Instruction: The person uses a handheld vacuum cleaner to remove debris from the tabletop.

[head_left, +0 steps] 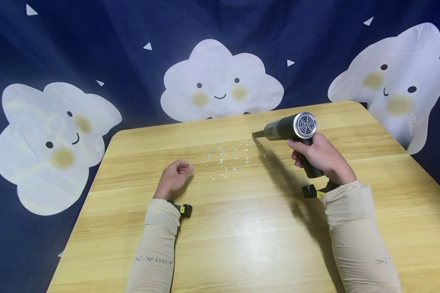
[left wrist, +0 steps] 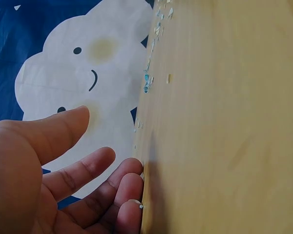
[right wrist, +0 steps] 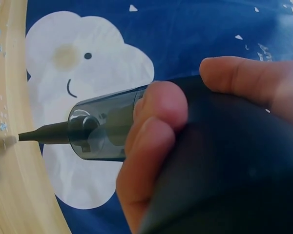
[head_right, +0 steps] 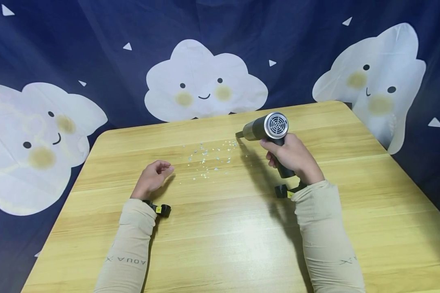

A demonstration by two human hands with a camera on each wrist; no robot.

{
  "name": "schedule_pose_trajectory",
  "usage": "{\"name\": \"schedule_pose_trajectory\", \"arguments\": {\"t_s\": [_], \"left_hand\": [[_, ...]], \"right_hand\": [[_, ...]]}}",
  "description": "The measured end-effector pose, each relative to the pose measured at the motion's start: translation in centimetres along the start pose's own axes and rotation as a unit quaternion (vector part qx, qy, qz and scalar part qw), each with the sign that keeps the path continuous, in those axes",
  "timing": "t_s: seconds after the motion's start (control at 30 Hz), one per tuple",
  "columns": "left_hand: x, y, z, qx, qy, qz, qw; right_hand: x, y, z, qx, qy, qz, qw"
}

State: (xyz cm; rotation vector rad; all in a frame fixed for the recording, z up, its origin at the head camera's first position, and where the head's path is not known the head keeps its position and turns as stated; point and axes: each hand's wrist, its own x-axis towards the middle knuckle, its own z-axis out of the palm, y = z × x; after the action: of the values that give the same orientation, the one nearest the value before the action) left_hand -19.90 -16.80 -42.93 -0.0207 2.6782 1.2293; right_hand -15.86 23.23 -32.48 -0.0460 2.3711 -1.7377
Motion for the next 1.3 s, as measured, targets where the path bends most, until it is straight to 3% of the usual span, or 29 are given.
{"name": "schedule_pose_trajectory", "arguments": {"t_s": [1.3], "left_hand": [[-0.03,0.0,-0.09,-0.003,-0.003,-0.002,1.0]], "right_hand": [[-0.43,-0.02,-0.27,-0.009,-0.019,0.007,1.0]]}}
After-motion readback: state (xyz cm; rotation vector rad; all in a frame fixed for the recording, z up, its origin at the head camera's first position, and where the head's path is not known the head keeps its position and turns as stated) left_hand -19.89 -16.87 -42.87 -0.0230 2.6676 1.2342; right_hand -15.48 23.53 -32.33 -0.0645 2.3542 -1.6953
